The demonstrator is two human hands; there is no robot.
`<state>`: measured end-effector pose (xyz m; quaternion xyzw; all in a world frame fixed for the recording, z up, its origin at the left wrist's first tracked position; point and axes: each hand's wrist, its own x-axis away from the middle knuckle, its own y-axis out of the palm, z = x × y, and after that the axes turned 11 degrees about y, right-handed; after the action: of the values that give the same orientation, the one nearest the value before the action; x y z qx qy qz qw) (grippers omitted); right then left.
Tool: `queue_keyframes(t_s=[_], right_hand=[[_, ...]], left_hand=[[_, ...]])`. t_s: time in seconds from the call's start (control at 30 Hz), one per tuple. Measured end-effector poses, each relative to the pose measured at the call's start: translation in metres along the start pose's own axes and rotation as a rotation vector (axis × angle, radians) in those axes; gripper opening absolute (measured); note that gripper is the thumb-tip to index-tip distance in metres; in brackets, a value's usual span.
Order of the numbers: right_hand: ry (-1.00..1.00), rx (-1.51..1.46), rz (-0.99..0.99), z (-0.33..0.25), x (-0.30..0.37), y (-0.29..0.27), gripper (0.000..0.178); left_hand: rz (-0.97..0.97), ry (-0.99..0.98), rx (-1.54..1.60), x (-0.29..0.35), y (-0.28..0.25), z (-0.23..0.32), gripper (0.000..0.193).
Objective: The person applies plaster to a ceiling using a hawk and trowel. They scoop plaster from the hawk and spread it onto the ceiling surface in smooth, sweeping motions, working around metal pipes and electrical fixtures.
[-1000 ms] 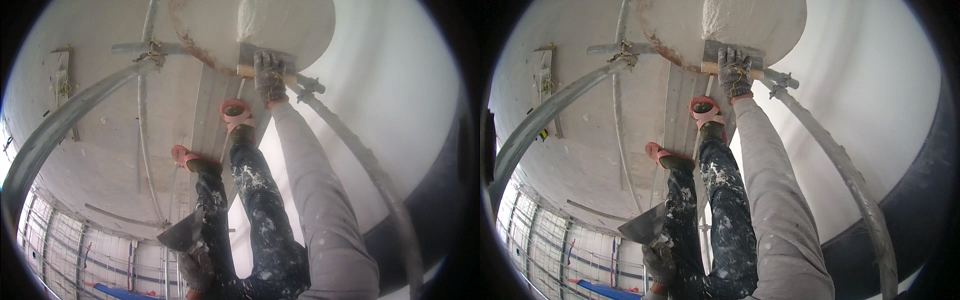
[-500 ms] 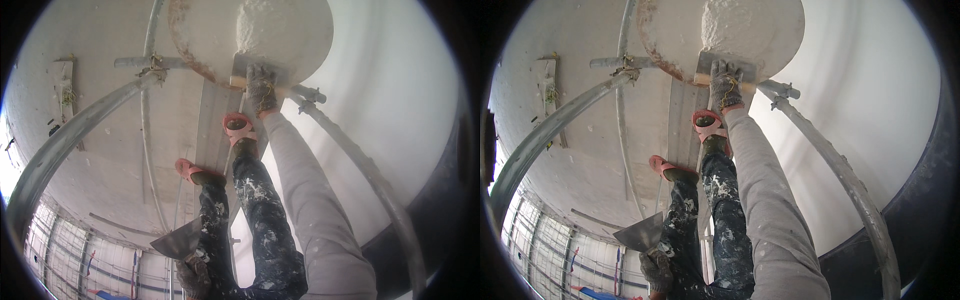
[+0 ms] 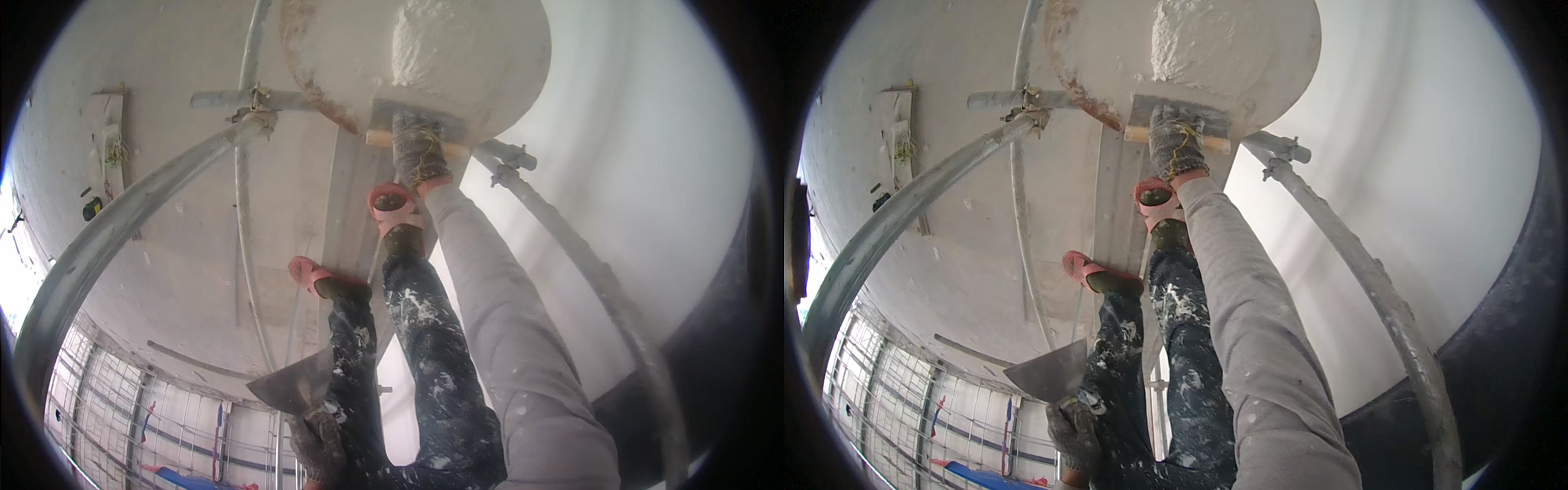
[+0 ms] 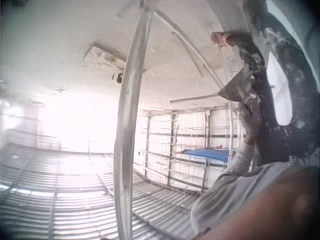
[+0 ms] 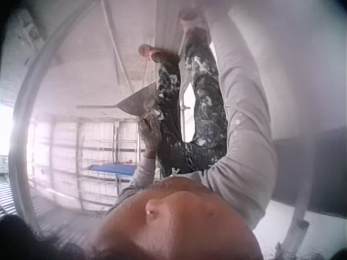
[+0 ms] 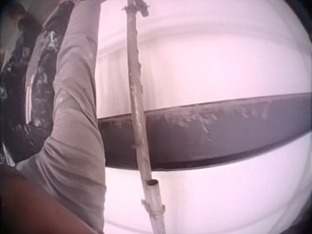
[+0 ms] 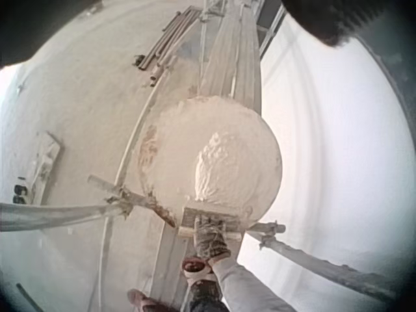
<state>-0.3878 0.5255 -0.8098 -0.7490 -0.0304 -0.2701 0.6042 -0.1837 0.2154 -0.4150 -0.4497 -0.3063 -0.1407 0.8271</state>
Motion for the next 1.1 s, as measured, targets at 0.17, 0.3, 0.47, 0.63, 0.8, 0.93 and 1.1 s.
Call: queue_keyframes(t_s=[0.17, 0.3, 0.47, 0.63, 0.8, 0.93, 1.1], right_hand=[[-0.037, -0.15, -0.075, 0.007, -0.003, -0.042, 0.03], [0.051, -0.147, 0.209, 0.001, -0.024, -0.019, 0.036], [0.058, -0.038, -0.044, -0.026, -0.025, -0.012, 0.039], [0.075, -0.382, -0.406, 0.018, -0.02, -0.059, 0.039], [0.168, -0.645, -0.488, 0.1, -0.012, -0.042, 0.054], [0.114, -1.047, -0.324, 0.078, 0.048, -0.106, 0.035], [0.007, -1.233, -0.046, 0.026, 0.15, -0.231, 0.017]], left_hand=[[-0.043, -0.061, 0.063, 0.006, 0.003, -0.002, 0.02], [-0.047, 0.023, -0.03, -0.006, 0.0, -0.003, 0.018], [-0.022, -0.002, 0.077, -0.009, -0.003, 0.021, 0.017], [-0.058, -0.023, 0.138, -0.006, -0.001, 0.014, 0.019], [-0.098, -0.088, 0.292, -0.015, -0.006, 0.029, 0.018], [-0.229, -0.145, 0.526, -0.036, -0.009, 0.03, 0.015], [-0.442, 0.007, 1.06, -0.083, -0.056, 0.051, 0.017]])
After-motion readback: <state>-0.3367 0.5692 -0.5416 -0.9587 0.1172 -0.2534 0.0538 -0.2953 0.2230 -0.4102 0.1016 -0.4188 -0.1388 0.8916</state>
